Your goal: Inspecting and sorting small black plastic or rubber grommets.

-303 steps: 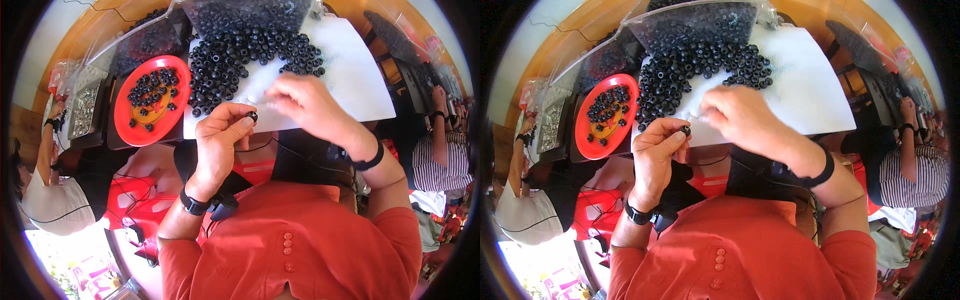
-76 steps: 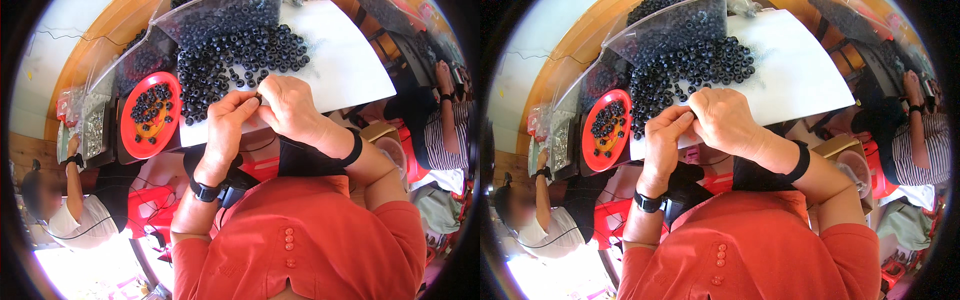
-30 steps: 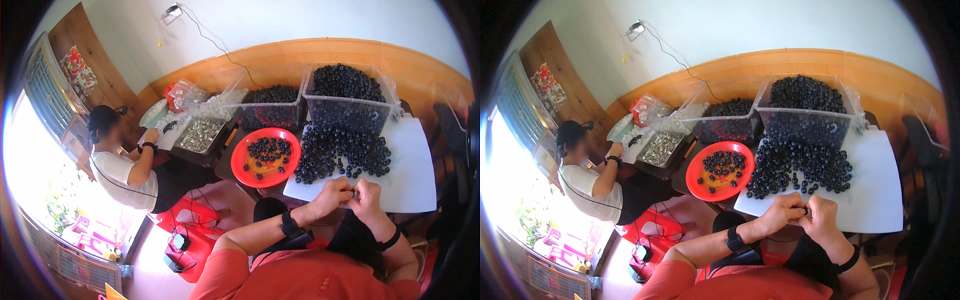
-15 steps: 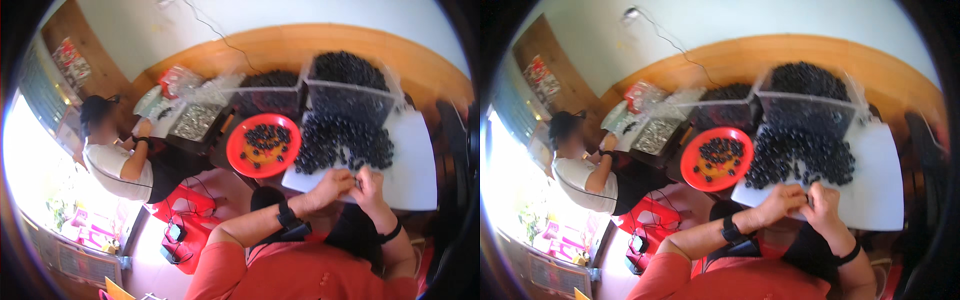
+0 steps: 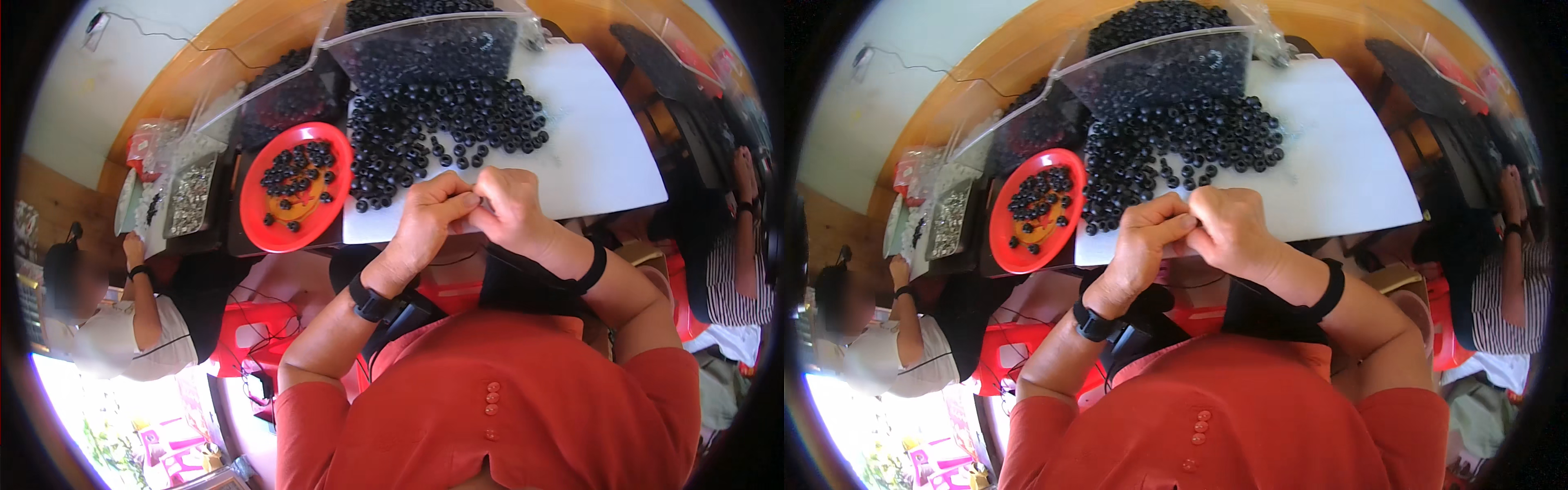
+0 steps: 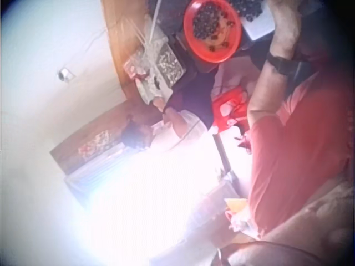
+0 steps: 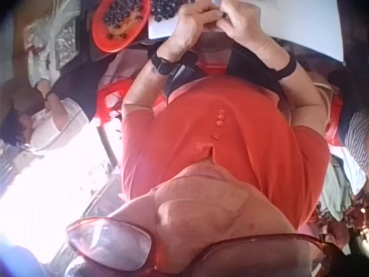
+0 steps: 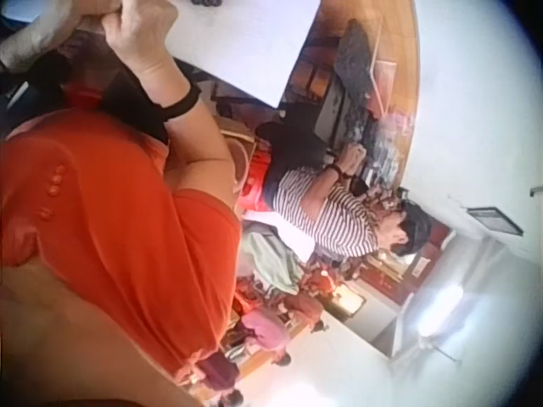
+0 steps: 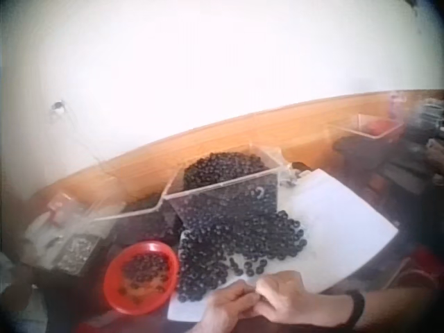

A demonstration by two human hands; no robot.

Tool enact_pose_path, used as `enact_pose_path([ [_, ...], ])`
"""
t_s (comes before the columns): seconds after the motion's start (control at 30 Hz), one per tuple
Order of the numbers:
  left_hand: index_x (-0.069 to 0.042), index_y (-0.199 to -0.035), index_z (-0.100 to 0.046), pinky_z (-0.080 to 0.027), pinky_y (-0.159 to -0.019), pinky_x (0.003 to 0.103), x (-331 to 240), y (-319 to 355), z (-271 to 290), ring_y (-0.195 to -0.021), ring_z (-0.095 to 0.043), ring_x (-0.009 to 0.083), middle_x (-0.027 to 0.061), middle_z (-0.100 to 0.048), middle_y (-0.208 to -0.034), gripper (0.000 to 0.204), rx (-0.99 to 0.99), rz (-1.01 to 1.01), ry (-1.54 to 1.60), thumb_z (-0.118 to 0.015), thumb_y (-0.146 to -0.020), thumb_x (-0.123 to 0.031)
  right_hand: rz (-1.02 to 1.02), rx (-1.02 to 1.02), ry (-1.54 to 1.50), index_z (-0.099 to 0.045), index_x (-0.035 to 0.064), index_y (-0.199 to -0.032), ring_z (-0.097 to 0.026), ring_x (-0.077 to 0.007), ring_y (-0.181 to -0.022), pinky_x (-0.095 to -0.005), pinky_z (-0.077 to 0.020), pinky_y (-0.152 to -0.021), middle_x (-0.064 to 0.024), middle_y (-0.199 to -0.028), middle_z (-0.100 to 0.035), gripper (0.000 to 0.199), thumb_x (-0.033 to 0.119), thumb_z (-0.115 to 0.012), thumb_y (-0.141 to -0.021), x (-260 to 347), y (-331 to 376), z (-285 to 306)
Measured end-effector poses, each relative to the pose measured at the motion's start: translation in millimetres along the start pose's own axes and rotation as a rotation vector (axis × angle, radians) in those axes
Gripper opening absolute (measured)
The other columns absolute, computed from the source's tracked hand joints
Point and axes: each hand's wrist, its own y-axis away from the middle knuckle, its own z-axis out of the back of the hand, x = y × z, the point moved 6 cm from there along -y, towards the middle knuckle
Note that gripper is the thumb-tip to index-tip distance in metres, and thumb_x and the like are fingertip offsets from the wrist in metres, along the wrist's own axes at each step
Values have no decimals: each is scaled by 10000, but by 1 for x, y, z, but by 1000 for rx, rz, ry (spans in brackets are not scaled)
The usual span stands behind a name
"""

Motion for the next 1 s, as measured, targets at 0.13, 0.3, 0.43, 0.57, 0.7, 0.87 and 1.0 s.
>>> enact_pose_path([
  [0.13,-12,-942,-687,-476,-653,214,4,-1,-2,-707,-565,70,-2,-628,-822,135,-17,-3,-5,-623,-972,-127,-125,-18,-5,-476,78,-748,-591,-330,-559,-423,-437,-491,-114,-638,-542,274,55,-746,-706,-9,6,2],
  [0.3,20,-898,-695,-448,-616,245,-5,7,-2,-687,-578,102,37,-645,-792,141,-76,-109,-54,-617,-943,-88,-48,-33,-15,-486,75,-765,-573,-317,-560,-402,-432,-498,-101,-632,-522,306,92,-782,-688,4,4,1],
  [0.43,39,-932,-705,-448,-615,245,-28,38,23,-669,-587,102,41,-656,-794,140,-238,-246,-293,-612,-929,-66,-165,78,-149,-597,65,-880,-571,-256,-562,-358,-449,-510,-71,-656,-532,258,142,-802,-745,-2,13,16],
  [0.57,33,-1001,-734,-437,-594,234,-68,68,105,-687,-579,80,36,-657,-815,151,-602,-281,-389,-682,-864,-5,-385,-115,-171,-638,30,-1004,-605,-95,-628,-250,-480,-592,-37,-806,-667,231,88,-777,-829,-44,31,72],
  [0.7,9,-1061,-723,-508,-701,231,-87,60,150,-810,-623,102,48,-684,-934,229,-733,-189,-739,-723,-833,15,-553,-239,-276,-634,2,-995,-600,-42,-694,-212,-474,-628,-9,-823,-689,167,18,-747,-873,-77,45,100],
  [0.87,-35,-1012,-741,-529,-783,308,-68,29,56,-997,-613,184,73,-671,-1025,258,-425,-549,-1066,-757,-759,15,-489,-314,-256,-643,3,-936,-610,-47,-725,-199,-469,-639,-3,-785,-675,111,8,-737,-876,-76,46,97],
  [1.0,-23,-902,-710,-477,-772,357,-54,-7,-29,-868,-567,270,86,-645,-887,159,-184,-713,-1077,-747,-753,18,-467,-327,-176,-646,7,-904,-598,-54,-702,-209,-462,-615,-8,-767,-670,100,3,-738,-865,-77,44,104],
])
